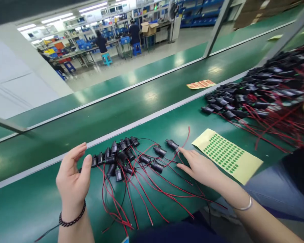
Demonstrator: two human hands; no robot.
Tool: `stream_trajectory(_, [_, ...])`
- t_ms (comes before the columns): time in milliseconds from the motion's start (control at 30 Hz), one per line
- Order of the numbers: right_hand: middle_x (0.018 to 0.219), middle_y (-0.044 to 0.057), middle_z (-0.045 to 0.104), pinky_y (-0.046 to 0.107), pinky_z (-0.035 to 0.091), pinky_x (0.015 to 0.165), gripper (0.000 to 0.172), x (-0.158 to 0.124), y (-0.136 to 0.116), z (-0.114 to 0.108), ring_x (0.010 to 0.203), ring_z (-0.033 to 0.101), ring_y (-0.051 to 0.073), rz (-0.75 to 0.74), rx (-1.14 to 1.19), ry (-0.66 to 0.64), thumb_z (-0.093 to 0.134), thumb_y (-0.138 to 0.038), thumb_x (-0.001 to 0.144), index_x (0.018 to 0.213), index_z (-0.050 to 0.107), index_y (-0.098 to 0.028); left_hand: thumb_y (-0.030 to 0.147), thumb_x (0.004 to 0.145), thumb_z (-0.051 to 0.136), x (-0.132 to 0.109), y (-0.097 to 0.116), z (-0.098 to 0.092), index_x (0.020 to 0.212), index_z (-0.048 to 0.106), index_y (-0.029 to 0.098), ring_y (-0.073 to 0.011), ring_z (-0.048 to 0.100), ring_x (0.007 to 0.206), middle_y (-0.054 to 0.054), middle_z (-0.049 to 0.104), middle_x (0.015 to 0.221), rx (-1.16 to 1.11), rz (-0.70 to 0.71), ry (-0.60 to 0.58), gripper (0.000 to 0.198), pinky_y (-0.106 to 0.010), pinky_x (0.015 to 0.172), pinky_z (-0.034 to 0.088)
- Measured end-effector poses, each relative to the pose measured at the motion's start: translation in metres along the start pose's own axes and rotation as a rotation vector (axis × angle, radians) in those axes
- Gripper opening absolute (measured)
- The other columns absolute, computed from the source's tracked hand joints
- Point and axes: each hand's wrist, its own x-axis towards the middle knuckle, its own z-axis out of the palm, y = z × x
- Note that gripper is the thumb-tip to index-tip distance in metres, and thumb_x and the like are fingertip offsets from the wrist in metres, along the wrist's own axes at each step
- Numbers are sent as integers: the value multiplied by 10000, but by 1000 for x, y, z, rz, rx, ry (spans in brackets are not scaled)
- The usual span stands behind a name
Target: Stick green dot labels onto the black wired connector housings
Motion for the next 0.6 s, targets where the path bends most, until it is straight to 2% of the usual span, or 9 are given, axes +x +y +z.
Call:
stream_trajectory(67, [1105, 136, 709, 447, 577, 791, 384, 0, 0, 6, 990, 679, 313, 19, 16, -1, 421, -386, 932, 1233, 580, -208, 453, 781, 673, -16, -26, -22, 1042, 677, 183, -224, 649, 1033, -93, 688, 1123, 145, -106, -11, 375, -399, 1010, 498])
stream_trajectory(167, [1052, 141, 705, 428, 575, 755, 363, 9, 2, 8, 956, 681, 303, 86, 9, 37, 374, -385, 948, 1143, 620, -203, 523, 777, 648, -51, -58, -48, 1063, 670, 183, -238, 662, 1014, -103, 690, 1130, 198, -389, -2, 445, -425, 1010, 493])
stream_trajectory(233, [1010, 162, 695, 446, 562, 758, 383, 22, 1, 8, 957, 668, 328, 117, -43, 86, 409, -439, 935, 1110, 633, -184, 558, 749, 662, -74, -70, -58, 1064, 665, 178, -250, 662, 1014, -106, 693, 1109, 165, -500, 7, 494, -433, 1009, 490])
stream_trajectory(333, [883, 171, 686, 456, 548, 700, 363, 42, -2, 12, 870, 667, 346, 139, -91, 95, 470, -459, 903, 982, 661, -161, 584, 722, 677, -99, -76, -63, 1063, 665, 185, -259, 663, 1003, -99, 697, 1086, 148, -595, 8, 525, -447, 1015, 483])
stream_trajectory(433, [828, 113, 695, 408, 561, 658, 277, 50, -4, 17, 742, 680, 271, 131, 166, 141, 492, -391, 897, 998, 638, -179, 590, 712, 685, -112, -73, -65, 1054, 669, 193, -278, 646, 1049, -104, 687, 1139, 157, -646, -3, 525, -470, 1055, 445])
stream_trajectory(533, [1011, 88, 717, 403, 585, 788, 311, 45, -6, 20, 850, 703, 231, 103, 565, 316, 562, -393, 870, 1127, 571, -218, 596, 715, 682, -118, -75, -66, 1062, 665, 199, -283, 639, 1070, -106, 673, 1190, 148, -660, -12, 528, -464, 1069, 433])
stream_trajectory(600, [1122, 99, 701, 417, 571, 875, 342, 40, -9, 21, 955, 698, 228, 101, 725, 404, 598, -406, 851, 1140, 548, -230, 598, 728, 669, -120, -79, -65, 1082, 657, 196, -283, 637, 1076, -113, 664, 1207, 144, -659, -29, 536, -463, 1072, 428])
